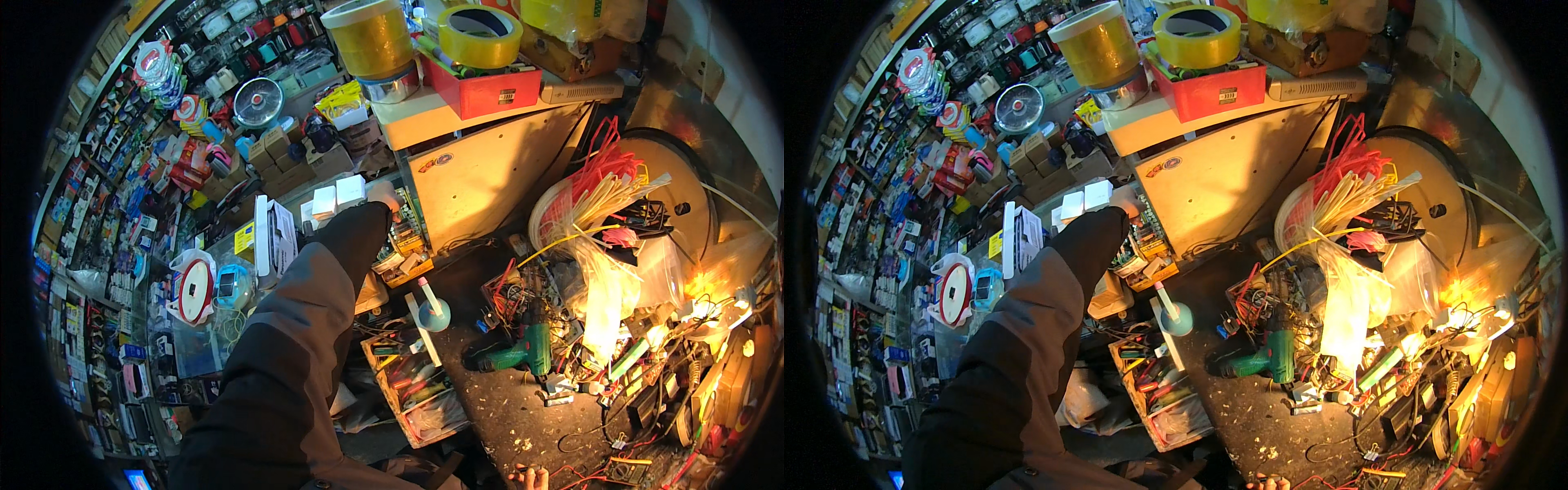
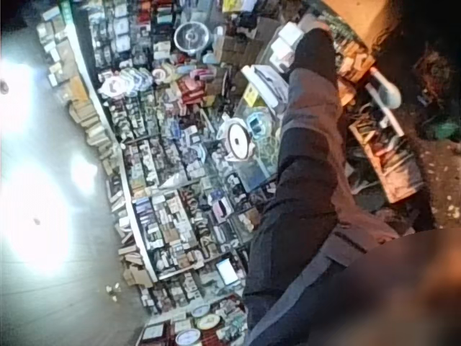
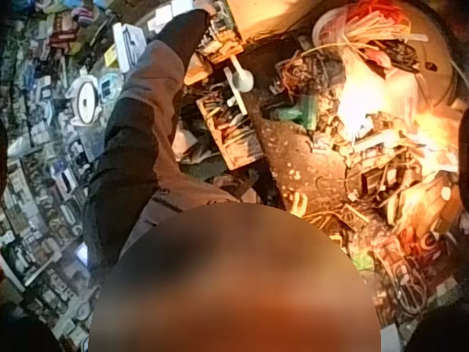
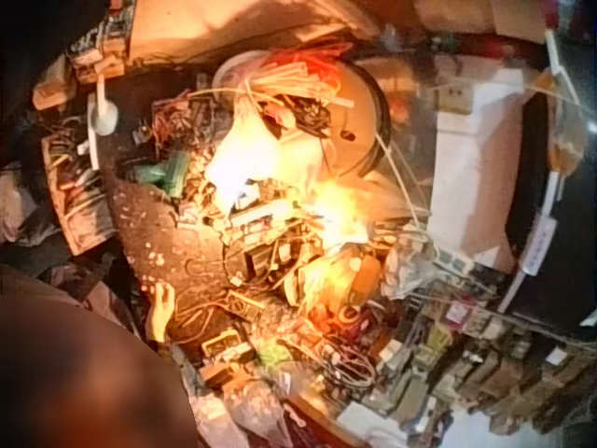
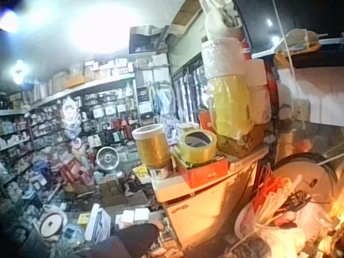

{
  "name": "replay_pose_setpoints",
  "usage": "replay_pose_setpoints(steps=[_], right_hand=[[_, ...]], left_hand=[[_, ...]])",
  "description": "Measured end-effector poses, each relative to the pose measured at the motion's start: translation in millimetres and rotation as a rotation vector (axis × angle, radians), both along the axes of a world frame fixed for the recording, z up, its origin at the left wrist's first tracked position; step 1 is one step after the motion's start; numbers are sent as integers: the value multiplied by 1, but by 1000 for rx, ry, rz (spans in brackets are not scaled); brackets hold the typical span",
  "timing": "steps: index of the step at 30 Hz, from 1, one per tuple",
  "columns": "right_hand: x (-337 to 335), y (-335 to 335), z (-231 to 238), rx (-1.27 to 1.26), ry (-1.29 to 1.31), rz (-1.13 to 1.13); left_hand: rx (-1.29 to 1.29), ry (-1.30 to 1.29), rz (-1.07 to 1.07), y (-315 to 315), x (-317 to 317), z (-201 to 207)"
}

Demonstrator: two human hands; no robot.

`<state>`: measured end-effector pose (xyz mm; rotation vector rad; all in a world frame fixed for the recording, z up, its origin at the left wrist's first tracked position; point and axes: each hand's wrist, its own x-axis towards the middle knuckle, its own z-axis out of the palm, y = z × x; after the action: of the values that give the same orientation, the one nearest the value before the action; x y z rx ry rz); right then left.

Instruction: The person removes a small black component from a white circular object, then uses a multimeter and soldering iron to test and solder wires on a cluttered workbench. The person repeatedly picks up and places small components and tools while working on the electronics.

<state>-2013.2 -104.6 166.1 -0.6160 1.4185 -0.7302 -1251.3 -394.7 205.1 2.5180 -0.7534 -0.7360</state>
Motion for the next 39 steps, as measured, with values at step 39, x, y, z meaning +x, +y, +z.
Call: replay_pose_setpoints(steps=[39], right_hand=[[49, -21, 58, 63, 42, -22]], left_hand=[[804, -793, -874, 16, -61, -22]])
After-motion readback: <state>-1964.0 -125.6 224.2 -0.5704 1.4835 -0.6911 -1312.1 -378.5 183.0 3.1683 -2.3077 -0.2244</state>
